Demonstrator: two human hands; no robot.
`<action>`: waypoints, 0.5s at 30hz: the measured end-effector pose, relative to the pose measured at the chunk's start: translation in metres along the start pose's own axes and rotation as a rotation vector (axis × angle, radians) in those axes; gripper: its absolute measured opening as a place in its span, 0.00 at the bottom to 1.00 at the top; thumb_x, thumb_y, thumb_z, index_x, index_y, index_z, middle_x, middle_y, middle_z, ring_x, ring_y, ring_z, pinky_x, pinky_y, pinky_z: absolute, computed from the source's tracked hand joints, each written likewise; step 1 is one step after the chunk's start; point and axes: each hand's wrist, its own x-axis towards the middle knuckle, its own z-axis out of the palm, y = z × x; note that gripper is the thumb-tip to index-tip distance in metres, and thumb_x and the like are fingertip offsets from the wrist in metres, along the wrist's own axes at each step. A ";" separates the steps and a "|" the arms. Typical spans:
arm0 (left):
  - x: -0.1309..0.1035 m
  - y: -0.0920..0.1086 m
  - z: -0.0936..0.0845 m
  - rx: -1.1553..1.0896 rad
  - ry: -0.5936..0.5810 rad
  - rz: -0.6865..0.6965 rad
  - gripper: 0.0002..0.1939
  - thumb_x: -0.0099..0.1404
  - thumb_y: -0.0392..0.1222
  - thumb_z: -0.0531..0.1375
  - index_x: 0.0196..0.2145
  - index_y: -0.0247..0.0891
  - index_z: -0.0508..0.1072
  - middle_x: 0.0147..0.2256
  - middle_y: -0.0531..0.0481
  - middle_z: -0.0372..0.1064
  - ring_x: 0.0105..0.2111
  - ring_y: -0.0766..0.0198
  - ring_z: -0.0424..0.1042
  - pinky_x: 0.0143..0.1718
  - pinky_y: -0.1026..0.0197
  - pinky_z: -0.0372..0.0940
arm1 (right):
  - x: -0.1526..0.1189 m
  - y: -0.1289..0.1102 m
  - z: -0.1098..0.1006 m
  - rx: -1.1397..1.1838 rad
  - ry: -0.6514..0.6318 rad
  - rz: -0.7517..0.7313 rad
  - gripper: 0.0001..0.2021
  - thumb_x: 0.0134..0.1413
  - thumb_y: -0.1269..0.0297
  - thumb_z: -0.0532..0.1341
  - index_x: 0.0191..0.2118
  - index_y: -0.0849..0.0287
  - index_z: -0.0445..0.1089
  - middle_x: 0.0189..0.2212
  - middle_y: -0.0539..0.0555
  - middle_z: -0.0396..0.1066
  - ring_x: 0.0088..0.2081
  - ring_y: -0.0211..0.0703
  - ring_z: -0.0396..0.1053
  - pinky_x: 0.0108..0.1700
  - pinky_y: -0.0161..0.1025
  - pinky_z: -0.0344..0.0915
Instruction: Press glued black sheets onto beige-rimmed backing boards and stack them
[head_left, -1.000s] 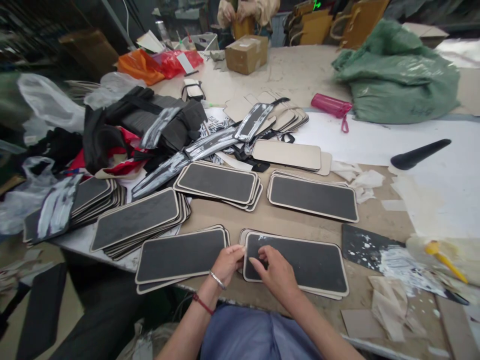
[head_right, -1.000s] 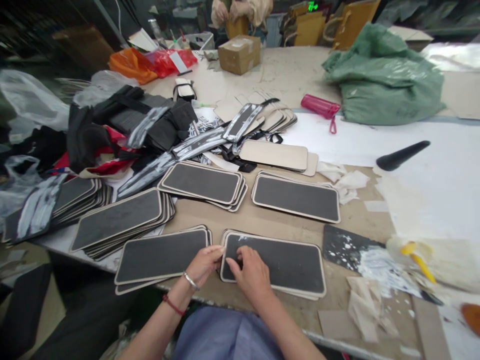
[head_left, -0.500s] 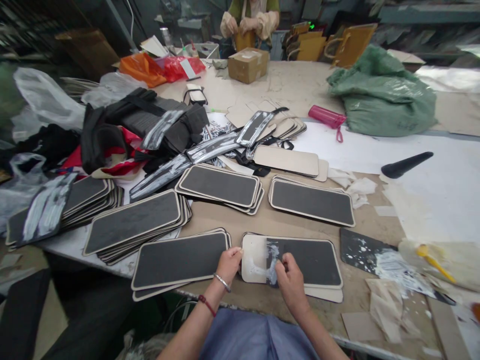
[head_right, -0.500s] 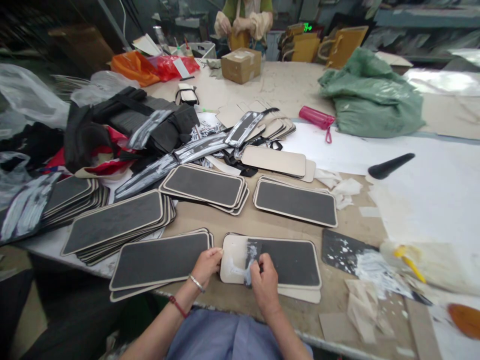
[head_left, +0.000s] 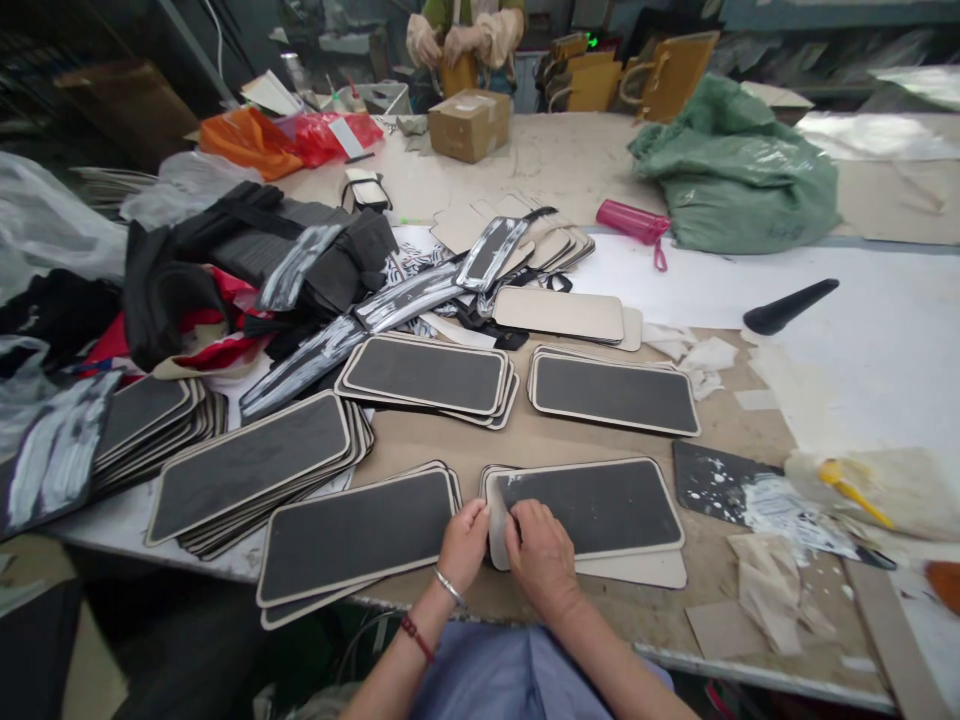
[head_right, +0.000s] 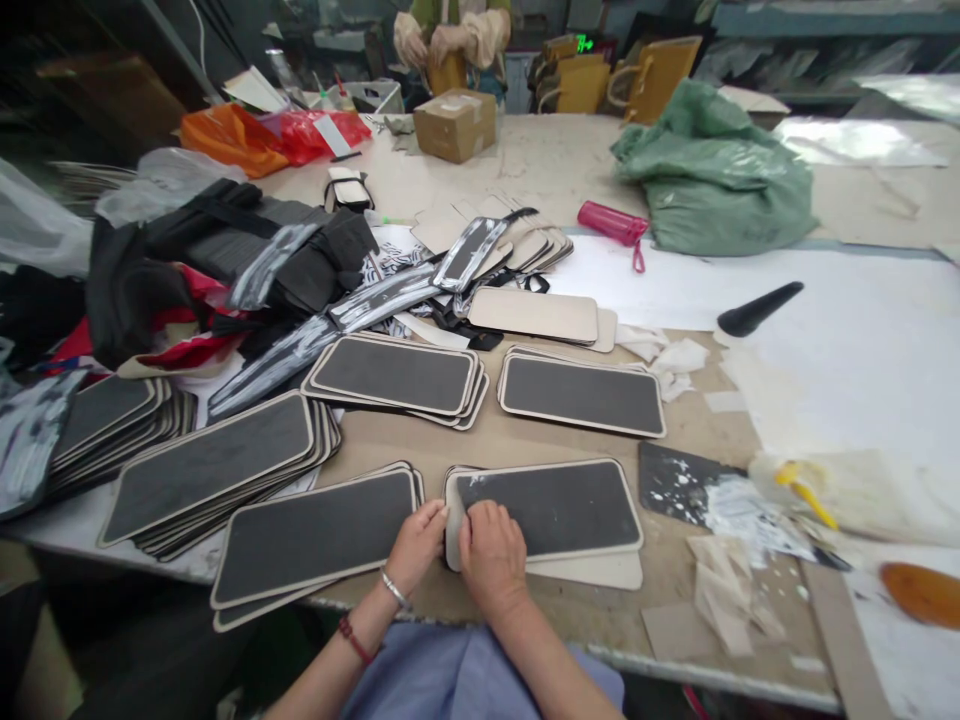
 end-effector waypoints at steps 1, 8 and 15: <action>-0.001 0.000 0.000 0.011 -0.005 0.003 0.15 0.52 0.54 0.56 0.24 0.39 0.65 0.21 0.55 0.59 0.24 0.65 0.58 0.24 0.65 0.55 | 0.000 -0.002 0.000 -0.035 -0.008 -0.012 0.09 0.57 0.70 0.50 0.27 0.57 0.62 0.25 0.51 0.64 0.30 0.42 0.60 0.33 0.38 0.52; -0.003 -0.005 0.000 0.078 0.011 0.009 0.15 0.53 0.53 0.55 0.23 0.38 0.64 0.21 0.56 0.57 0.24 0.66 0.58 0.26 0.65 0.56 | -0.001 -0.007 0.009 -0.121 -0.061 -0.029 0.06 0.54 0.71 0.54 0.27 0.56 0.63 0.26 0.52 0.64 0.31 0.43 0.58 0.32 0.39 0.49; 0.003 -0.005 0.006 0.146 0.068 0.012 0.20 0.50 0.58 0.56 0.18 0.40 0.56 0.17 0.59 0.50 0.21 0.68 0.52 0.23 0.65 0.52 | -0.007 -0.013 0.010 -0.029 -0.117 0.047 0.03 0.53 0.68 0.57 0.30 0.58 0.65 0.29 0.54 0.66 0.32 0.45 0.60 0.34 0.40 0.55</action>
